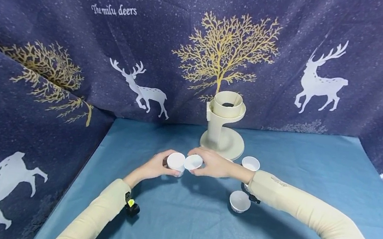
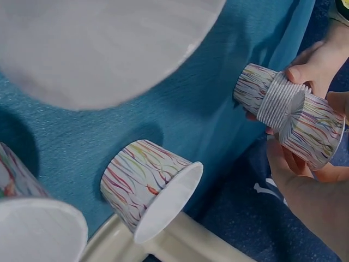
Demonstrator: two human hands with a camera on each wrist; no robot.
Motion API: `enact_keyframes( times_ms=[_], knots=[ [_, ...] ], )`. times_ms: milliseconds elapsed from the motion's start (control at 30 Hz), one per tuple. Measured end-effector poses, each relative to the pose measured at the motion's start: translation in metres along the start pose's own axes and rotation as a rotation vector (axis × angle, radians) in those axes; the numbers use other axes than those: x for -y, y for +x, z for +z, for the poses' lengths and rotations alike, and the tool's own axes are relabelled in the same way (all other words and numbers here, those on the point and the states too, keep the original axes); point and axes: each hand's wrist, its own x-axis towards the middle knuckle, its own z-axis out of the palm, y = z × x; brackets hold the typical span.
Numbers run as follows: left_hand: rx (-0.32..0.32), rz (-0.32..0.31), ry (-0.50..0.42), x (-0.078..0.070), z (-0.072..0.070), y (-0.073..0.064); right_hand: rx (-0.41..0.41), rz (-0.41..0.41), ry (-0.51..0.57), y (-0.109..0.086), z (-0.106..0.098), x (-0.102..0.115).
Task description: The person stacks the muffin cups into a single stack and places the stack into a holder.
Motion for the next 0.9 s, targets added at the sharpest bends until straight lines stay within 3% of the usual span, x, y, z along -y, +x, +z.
enact_keyframes(
  times_ms=[433, 800, 900],
  knots=[
    [0.004, -0.037, 0.011, -0.007, -0.003, -0.004, -0.037, -0.014, -0.011, 0.012, 0.003, 0.005],
    [0.02, -0.015, 0.028, -0.004, -0.003, -0.003, -0.046, -0.01, 0.007, 0.018, 0.003, 0.01],
    [0.025, -0.015, 0.018, 0.006, -0.003, 0.002, -0.048, 0.002, 0.005, 0.021, 0.004, 0.012]
  ],
)
